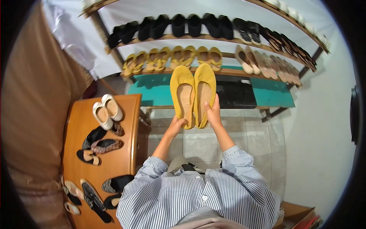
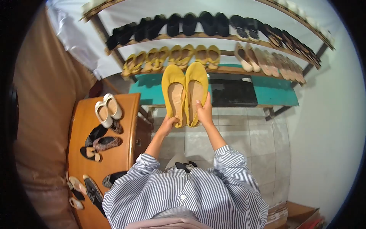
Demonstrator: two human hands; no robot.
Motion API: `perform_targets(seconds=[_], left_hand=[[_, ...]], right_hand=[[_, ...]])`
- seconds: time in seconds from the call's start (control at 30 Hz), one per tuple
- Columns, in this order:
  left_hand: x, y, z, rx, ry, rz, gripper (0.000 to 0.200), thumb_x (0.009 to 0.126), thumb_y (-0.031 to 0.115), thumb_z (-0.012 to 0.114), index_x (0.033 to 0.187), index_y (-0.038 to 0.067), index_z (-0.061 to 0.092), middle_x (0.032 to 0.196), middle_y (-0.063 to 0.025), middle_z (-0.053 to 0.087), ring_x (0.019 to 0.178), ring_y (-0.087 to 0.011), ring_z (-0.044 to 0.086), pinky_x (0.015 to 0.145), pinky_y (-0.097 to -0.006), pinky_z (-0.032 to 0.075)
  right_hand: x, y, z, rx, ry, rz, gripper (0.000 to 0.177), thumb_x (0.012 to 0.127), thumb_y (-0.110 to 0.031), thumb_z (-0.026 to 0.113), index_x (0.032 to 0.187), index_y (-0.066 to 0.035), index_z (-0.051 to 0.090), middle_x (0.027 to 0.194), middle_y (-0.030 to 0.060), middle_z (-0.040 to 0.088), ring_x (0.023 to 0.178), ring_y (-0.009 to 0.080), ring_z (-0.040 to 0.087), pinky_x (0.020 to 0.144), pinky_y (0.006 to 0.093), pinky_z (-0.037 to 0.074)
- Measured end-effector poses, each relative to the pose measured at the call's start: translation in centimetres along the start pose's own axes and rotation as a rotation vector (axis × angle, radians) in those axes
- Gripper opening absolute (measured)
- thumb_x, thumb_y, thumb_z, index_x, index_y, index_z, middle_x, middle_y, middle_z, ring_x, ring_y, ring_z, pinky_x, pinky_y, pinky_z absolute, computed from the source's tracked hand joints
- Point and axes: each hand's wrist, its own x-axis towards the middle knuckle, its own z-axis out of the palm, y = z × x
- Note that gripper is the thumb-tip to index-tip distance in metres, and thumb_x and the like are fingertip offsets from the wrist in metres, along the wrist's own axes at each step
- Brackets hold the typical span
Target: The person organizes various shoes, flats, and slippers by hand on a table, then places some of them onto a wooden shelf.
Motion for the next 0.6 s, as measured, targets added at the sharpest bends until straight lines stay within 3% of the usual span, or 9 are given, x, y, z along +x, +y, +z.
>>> perform_targets(seconds=[0.07,0.2,0.23,0.37,0.53,0.6], left_hand=[[3.1,0.2,3.0,0.030,-0.107,-0.055,0.049,0.070,0.008,0.048,0.118,0.007,0.039,0.080,0.0000,0.046,0.065,-0.0080,0.042,0.053,-0.0214,0.032],[10.6,-1.6,8.4,0.069,-0.149,0.030,0.061,0.072,0.009,0.049,0.128,0.011,0.026,0.093,-0.0034,0.044,0.074,-0.0117,0.045,0.059,-0.0214,0.038],[12.6,-1.7,9.4,0.077,-0.220,0.028,0.062,0.074,0.009,0.050,0.130,0.012,0.023,0.106,-0.0053,0.045,0.088,-0.0165,0.050,0.069,-0.0260,0.044],[19.3,0.9,13.7,0.083,-0.398,-0.108,0.056,0.080,0.007,0.049,0.130,0.012,0.025,0.121,-0.0062,0.045,0.104,-0.0197,0.050,0.079,-0.0356,0.048],[29.3,0.6,17.5,0.057,-0.413,-0.144,0.047,0.088,0.012,0.046,0.131,0.014,0.029,0.117,-0.0042,0.048,0.102,-0.0184,0.052,0.076,-0.0347,0.049],[32.2,0.4,18.5,0.124,-0.317,-0.116,0.045,0.089,0.013,0.045,0.131,0.015,0.029,0.116,-0.0045,0.049,0.100,-0.0179,0.053,0.075,-0.0341,0.049]], right_hand=[[1.9,1.2,-3.4,-0.010,0.093,0.031,0.055,0.083,-0.003,0.049,0.131,0.000,0.023,0.125,0.0170,0.041,0.116,0.0244,0.041,0.096,0.0315,0.032],[7.3,4.0,-9.5,-0.114,0.224,0.087,0.048,0.079,0.000,0.050,0.124,-0.002,0.033,0.116,0.0160,0.049,0.108,0.0254,0.048,0.091,0.0323,0.036],[8.7,4.3,-10.8,-0.135,0.228,0.112,0.048,0.079,-0.001,0.050,0.124,-0.002,0.033,0.115,0.0159,0.050,0.107,0.0255,0.049,0.090,0.0324,0.037],[15.6,5.6,-15.9,-0.224,0.278,0.088,0.047,0.078,-0.003,0.052,0.122,-0.003,0.036,0.112,0.0165,0.052,0.106,0.0272,0.050,0.090,0.0338,0.037],[24.6,6.1,-19.8,-0.434,0.274,0.172,0.048,0.077,-0.005,0.054,0.122,-0.003,0.037,0.114,0.0194,0.051,0.108,0.0331,0.048,0.090,0.0362,0.037],[27.7,7.3,-20.2,-0.465,0.265,0.188,0.050,0.077,-0.006,0.055,0.123,-0.003,0.037,0.113,0.0210,0.052,0.107,0.0341,0.048,0.090,0.0371,0.037]])
